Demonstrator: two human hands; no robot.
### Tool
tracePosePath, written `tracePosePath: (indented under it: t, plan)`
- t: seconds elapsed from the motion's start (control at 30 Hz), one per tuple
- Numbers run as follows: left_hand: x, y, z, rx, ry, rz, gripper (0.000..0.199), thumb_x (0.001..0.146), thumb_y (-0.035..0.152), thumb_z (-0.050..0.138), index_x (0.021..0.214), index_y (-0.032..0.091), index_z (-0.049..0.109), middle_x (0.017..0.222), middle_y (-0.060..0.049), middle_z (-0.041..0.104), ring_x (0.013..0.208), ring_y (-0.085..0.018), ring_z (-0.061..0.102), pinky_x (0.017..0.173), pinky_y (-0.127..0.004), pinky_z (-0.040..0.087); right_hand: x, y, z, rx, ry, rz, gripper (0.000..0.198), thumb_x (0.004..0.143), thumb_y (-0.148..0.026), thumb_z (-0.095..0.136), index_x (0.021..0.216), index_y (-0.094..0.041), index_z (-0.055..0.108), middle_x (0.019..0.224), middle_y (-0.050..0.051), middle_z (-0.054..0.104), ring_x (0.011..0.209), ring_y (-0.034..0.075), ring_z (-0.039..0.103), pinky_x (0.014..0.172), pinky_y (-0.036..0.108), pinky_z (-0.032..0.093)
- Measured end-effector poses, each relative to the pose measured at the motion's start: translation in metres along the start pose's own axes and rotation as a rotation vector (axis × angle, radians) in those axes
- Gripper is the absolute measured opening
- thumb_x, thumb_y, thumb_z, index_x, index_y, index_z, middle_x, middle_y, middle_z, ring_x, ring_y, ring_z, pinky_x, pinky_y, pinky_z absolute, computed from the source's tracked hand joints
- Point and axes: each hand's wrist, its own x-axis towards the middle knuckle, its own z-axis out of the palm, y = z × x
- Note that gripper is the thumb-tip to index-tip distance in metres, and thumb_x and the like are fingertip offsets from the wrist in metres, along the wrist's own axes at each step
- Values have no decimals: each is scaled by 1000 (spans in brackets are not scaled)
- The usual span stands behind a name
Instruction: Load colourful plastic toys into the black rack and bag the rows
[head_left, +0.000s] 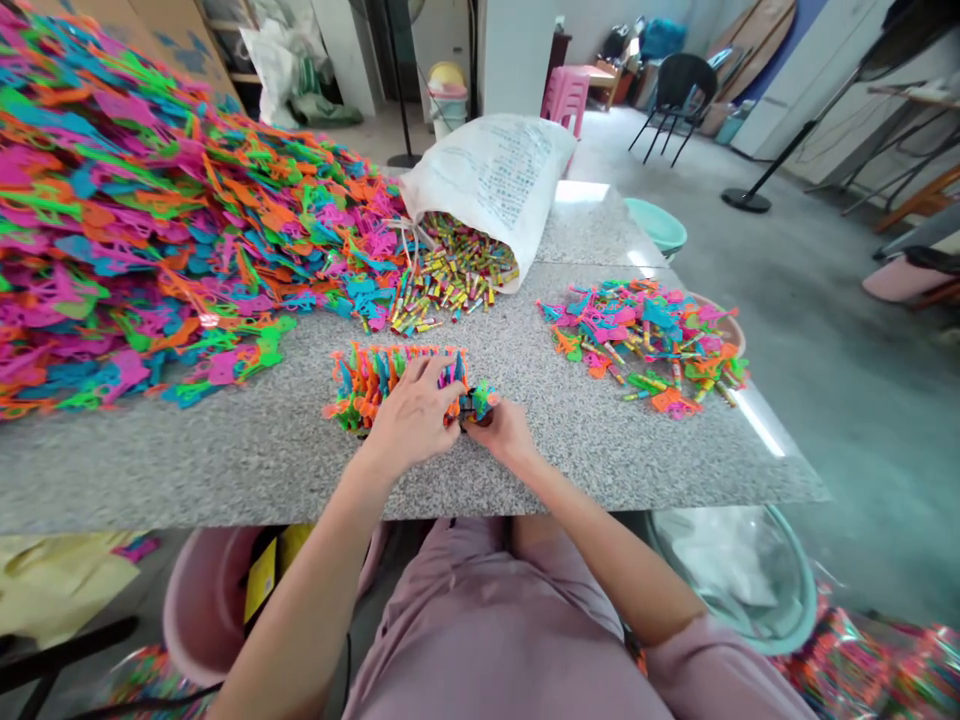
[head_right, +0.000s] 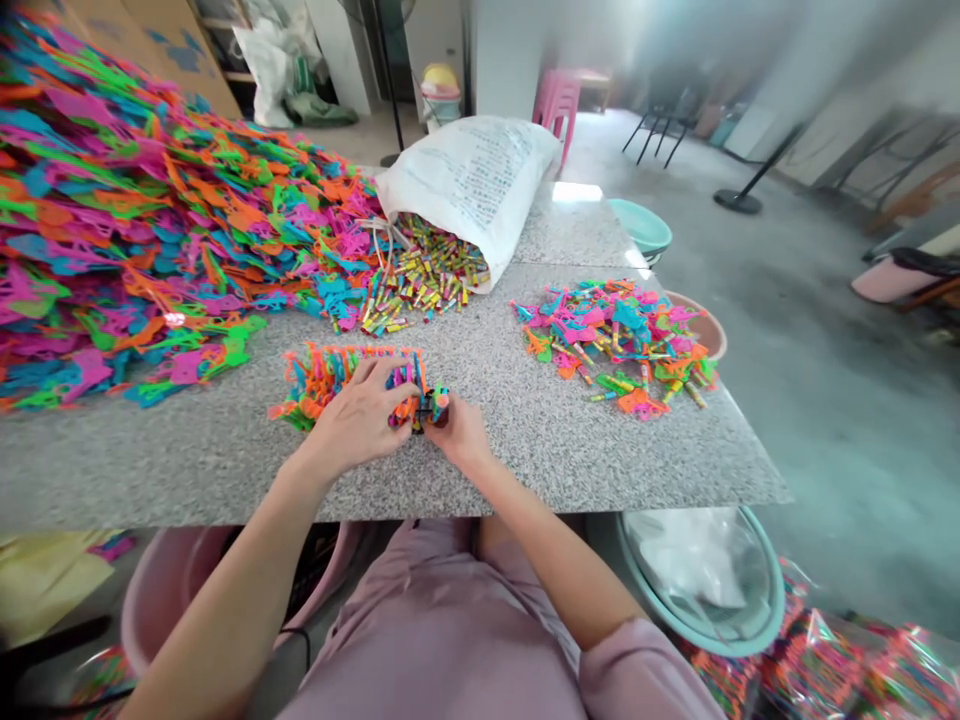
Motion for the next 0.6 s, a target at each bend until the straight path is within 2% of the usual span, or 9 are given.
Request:
tracePosePath:
  t: [0.23, 0.4, 0.6]
  plan:
    - [2, 1, -1, -20, -26, -28, 46, 77, 19, 65, 122, 27, 68, 142, -10, 44, 130, -35, 41, 110, -53, 41, -2, 2, 5, -75, -24, -13, 12, 78, -27, 63, 86, -19, 66, 73, 0, 68, 66, 16, 61, 62, 23, 41]
    - [7, 10, -2, 4, -12, -126, 44, 71, 18, 66, 114, 18, 70, 136, -13, 44, 128, -36, 42, 109, -50, 43, 3, -8, 2, -149, -102, -88, 19, 77, -24, 64, 94, -18, 66, 79, 4, 69, 73, 20, 64, 63, 24, 42]
    - [6, 8, 4, -13, 20, -159, 41, 70, 22, 67, 110, 16, 70, 137, -15, 43, 125, -37, 45, 109, -51, 42, 10, -30, 1, -286, -122, -39, 24, 86, -23, 57, 106, -13, 65, 93, 13, 70, 84, 24, 67, 72, 29, 46]
